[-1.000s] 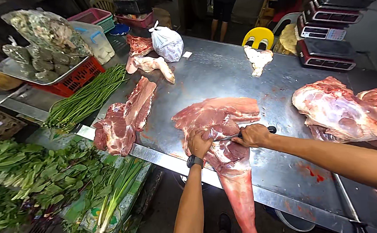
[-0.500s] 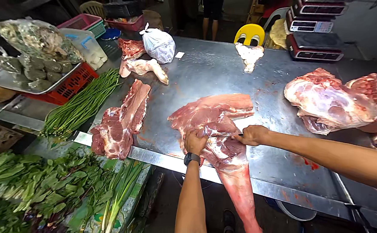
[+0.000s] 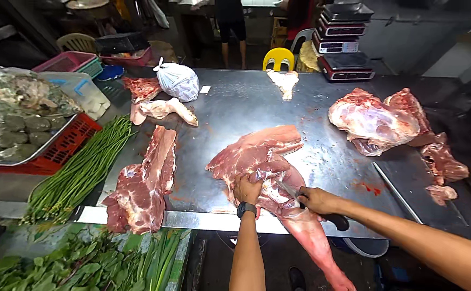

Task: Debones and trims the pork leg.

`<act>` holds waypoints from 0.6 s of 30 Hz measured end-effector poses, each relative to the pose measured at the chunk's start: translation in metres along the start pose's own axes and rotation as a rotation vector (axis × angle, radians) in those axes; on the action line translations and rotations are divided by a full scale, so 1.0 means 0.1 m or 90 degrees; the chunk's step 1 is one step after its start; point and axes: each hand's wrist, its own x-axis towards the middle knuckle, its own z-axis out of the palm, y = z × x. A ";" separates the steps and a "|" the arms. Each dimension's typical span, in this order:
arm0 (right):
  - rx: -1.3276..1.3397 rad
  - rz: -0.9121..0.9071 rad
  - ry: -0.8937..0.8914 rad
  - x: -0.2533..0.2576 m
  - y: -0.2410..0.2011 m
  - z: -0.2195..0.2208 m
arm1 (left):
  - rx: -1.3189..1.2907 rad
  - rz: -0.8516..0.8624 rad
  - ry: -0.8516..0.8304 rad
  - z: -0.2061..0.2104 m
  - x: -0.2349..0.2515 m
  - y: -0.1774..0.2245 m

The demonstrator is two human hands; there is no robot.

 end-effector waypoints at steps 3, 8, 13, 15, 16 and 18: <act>0.098 0.050 0.019 0.03 -0.18 0.23 | -0.009 0.009 -0.009 0.00 -0.01 0.00; 0.098 0.111 0.020 0.09 -0.54 0.40 | -0.004 0.029 -0.014 -0.01 -0.03 -0.03; -0.008 0.159 0.010 0.33 -0.83 0.43 | 0.007 0.064 -0.009 0.04 -0.03 -0.05; -0.038 0.172 0.005 0.33 -0.90 0.46 | 0.005 0.067 -0.011 0.03 -0.02 -0.06; -0.047 0.169 0.012 0.29 -0.88 0.47 | 0.004 0.067 -0.017 0.01 -0.02 -0.07; -0.093 0.167 0.018 0.15 -0.87 0.45 | -0.005 0.066 -0.029 0.00 -0.04 -0.09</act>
